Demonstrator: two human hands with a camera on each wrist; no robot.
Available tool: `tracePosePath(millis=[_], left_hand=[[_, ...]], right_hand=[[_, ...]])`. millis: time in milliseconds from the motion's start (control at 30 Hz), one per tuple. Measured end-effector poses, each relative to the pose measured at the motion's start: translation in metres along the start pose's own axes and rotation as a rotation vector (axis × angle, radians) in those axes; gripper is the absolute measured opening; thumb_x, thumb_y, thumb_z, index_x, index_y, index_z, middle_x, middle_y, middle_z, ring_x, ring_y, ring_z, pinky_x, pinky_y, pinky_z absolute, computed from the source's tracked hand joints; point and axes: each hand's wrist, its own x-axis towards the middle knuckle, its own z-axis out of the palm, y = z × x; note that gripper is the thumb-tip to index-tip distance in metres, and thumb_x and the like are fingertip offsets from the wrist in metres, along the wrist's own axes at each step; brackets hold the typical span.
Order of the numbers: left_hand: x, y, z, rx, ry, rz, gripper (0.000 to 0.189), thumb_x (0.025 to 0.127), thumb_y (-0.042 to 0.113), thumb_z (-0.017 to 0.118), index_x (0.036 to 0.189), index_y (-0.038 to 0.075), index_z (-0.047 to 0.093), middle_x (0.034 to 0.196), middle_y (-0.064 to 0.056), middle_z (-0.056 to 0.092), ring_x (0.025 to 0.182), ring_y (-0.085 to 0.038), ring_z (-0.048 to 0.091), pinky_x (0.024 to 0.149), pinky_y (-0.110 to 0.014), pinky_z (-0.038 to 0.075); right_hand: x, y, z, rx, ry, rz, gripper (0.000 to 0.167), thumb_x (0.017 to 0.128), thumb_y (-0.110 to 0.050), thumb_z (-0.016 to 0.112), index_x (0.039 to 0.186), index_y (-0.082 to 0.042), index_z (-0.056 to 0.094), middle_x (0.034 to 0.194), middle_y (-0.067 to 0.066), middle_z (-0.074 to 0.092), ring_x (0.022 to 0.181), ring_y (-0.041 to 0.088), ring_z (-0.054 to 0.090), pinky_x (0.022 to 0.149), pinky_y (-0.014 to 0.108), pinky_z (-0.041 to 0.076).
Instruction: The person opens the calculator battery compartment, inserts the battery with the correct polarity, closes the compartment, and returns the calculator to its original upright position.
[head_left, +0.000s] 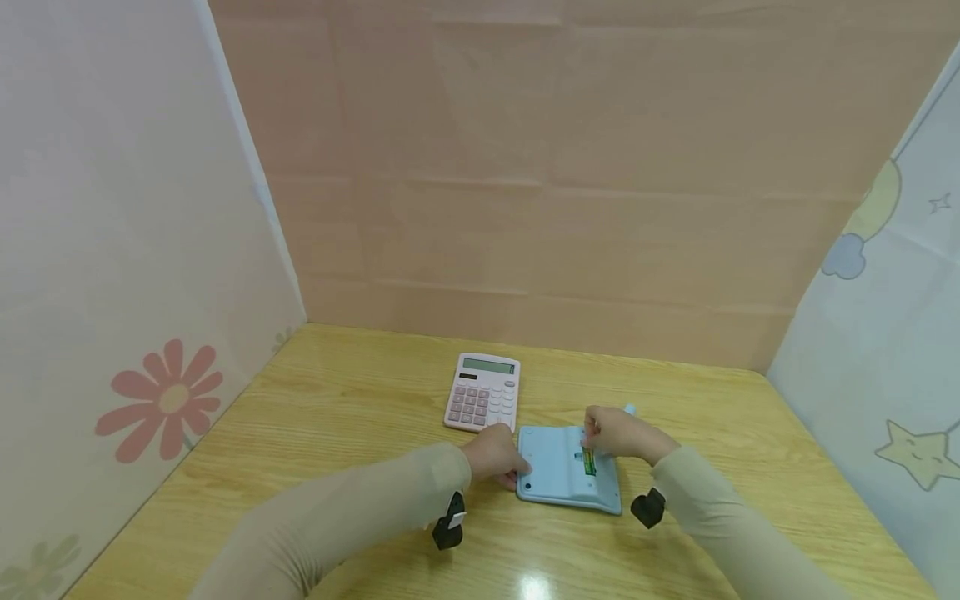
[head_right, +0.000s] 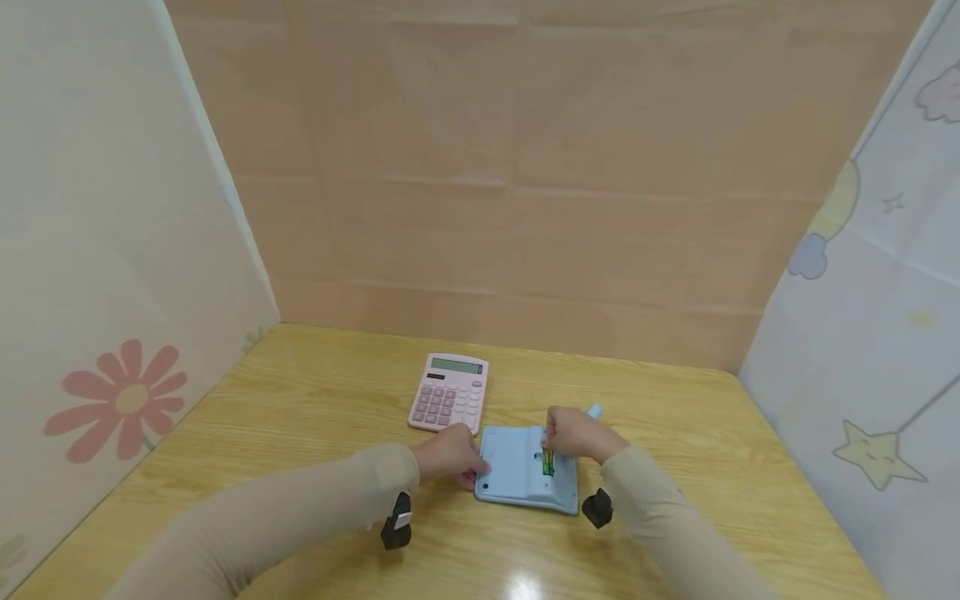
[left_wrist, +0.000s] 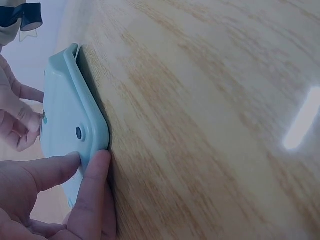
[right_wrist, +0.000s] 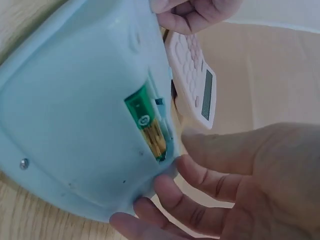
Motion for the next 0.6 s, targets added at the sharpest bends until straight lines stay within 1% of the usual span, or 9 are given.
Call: tracePosePath(millis=[67, 133, 267, 333, 400, 500, 600], left_hand=[[0.000, 0.001, 0.000, -0.001, -0.003, -0.002, 0.022, 0.082, 0.005, 0.076, 0.069, -0.001, 0.059, 0.064, -0.011, 0.066, 0.050, -0.014, 0.066, 0.052, -0.023, 0.057], [0.000, 0.001, 0.000, 0.000, -0.004, -0.006, 0.022, 0.082, 0.006, 0.076, 0.069, -0.001, 0.059, 0.063, -0.010, 0.065, 0.050, -0.013, 0.065, 0.052, -0.023, 0.057], [0.001, 0.002, 0.000, 0.011, -0.006, -0.011, 0.023, 0.083, 0.006, 0.076, 0.069, 0.000, 0.059, 0.061, -0.009, 0.064, 0.049, -0.012, 0.064, 0.052, -0.022, 0.057], [0.001, 0.002, 0.000, 0.014, -0.005, -0.012, 0.023, 0.083, 0.007, 0.076, 0.070, 0.000, 0.058, 0.060, -0.009, 0.064, 0.049, -0.012, 0.064, 0.052, -0.022, 0.057], [0.001, 0.002, 0.000, 0.018, -0.003, -0.011, 0.023, 0.082, 0.007, 0.076, 0.069, 0.000, 0.058, 0.060, -0.009, 0.064, 0.049, -0.012, 0.064, 0.051, -0.021, 0.056], [0.001, 0.001, 0.000, 0.018, -0.003, -0.009, 0.023, 0.082, 0.007, 0.076, 0.070, 0.000, 0.058, 0.060, -0.009, 0.064, 0.049, -0.012, 0.064, 0.051, -0.021, 0.056], [0.001, 0.001, 0.000, 0.019, 0.000, -0.007, 0.023, 0.082, 0.006, 0.076, 0.070, 0.000, 0.058, 0.061, -0.009, 0.064, 0.050, -0.013, 0.065, 0.051, -0.021, 0.056]], right_hand=[[0.001, 0.004, -0.002, 0.029, -0.012, 0.001, 0.014, 0.097, -0.012, 0.059, 0.089, -0.004, 0.050, 0.084, 0.008, 0.054, 0.065, 0.017, 0.045, 0.058, 0.031, 0.049], [0.002, 0.008, -0.005, 0.071, -0.022, 0.009, 0.013, 0.099, -0.015, 0.055, 0.092, -0.004, 0.052, 0.085, 0.009, 0.054, 0.067, 0.018, 0.047, 0.060, 0.033, 0.050], [0.005, 0.016, -0.014, 0.164, -0.034, -0.003, 0.014, 0.101, -0.016, 0.052, 0.096, -0.002, 0.053, 0.091, 0.012, 0.056, 0.082, 0.023, 0.056, 0.070, 0.041, 0.056], [0.007, 0.021, -0.019, 0.195, -0.037, -0.028, 0.017, 0.101, -0.016, 0.051, 0.098, 0.000, 0.053, 0.094, 0.014, 0.058, 0.088, 0.026, 0.059, 0.075, 0.044, 0.058], [0.008, 0.026, -0.025, 0.215, -0.038, -0.056, 0.019, 0.101, -0.017, 0.050, 0.100, 0.002, 0.052, 0.096, 0.017, 0.058, 0.091, 0.027, 0.060, 0.078, 0.046, 0.058], [0.010, 0.035, -0.035, 0.228, -0.014, -0.079, 0.021, 0.102, -0.017, 0.050, 0.102, 0.004, 0.051, 0.098, 0.020, 0.059, 0.094, 0.030, 0.061, 0.081, 0.047, 0.057], [0.012, 0.045, -0.044, 0.233, 0.037, -0.081, 0.021, 0.102, -0.016, 0.049, 0.105, 0.005, 0.052, 0.105, 0.023, 0.059, 0.099, 0.034, 0.061, 0.084, 0.049, 0.056]])
